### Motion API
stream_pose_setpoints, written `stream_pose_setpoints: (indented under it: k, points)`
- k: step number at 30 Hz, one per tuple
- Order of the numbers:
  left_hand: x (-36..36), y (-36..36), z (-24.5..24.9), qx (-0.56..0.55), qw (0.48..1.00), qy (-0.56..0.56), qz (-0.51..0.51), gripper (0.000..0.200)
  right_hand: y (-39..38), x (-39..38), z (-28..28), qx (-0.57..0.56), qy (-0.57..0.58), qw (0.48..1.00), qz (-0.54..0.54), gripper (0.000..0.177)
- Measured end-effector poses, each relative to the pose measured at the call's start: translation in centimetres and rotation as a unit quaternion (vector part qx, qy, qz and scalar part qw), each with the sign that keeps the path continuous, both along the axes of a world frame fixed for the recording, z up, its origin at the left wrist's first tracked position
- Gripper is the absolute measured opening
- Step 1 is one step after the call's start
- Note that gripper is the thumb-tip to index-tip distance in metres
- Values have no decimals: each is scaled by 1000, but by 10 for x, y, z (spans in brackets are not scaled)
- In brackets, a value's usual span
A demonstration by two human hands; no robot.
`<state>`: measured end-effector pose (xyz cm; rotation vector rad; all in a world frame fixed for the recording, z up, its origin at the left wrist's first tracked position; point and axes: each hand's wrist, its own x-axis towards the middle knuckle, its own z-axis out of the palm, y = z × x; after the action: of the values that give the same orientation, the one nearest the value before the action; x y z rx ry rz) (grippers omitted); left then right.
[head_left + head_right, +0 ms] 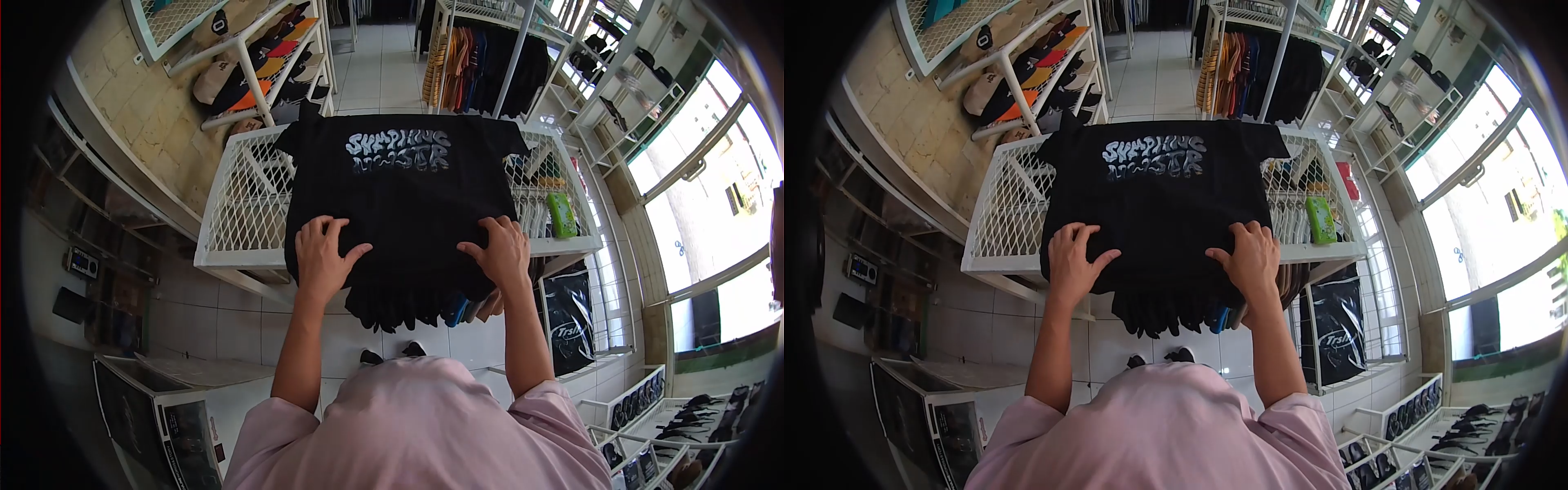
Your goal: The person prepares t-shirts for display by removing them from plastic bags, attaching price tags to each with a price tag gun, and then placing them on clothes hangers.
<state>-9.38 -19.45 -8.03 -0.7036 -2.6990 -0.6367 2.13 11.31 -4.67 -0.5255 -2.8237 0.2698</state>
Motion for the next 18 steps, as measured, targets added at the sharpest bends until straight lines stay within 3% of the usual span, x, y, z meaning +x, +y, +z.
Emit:
stream_pose_setpoints:
  k: [4,9,15,16,18]
  points:
    - [-24,-12,-1,-6,1000,-19,-9,102,10,-7,2,-12,-20,999,25,70]
    - [-52,-15,-5,-51,996,-69,-29,138,22,-20,4,-14,-61,998,27,92]
    - [-69,-15,-15,-79,992,-80,-54,153,36,-28,0,22,-70,997,12,124]
    - [-66,-16,-15,-74,994,-63,-52,148,35,-26,-1,37,-62,997,7,128]
    - [-57,-17,-14,-64,996,-30,-48,136,27,-17,-2,20,-15,1000,5,113]
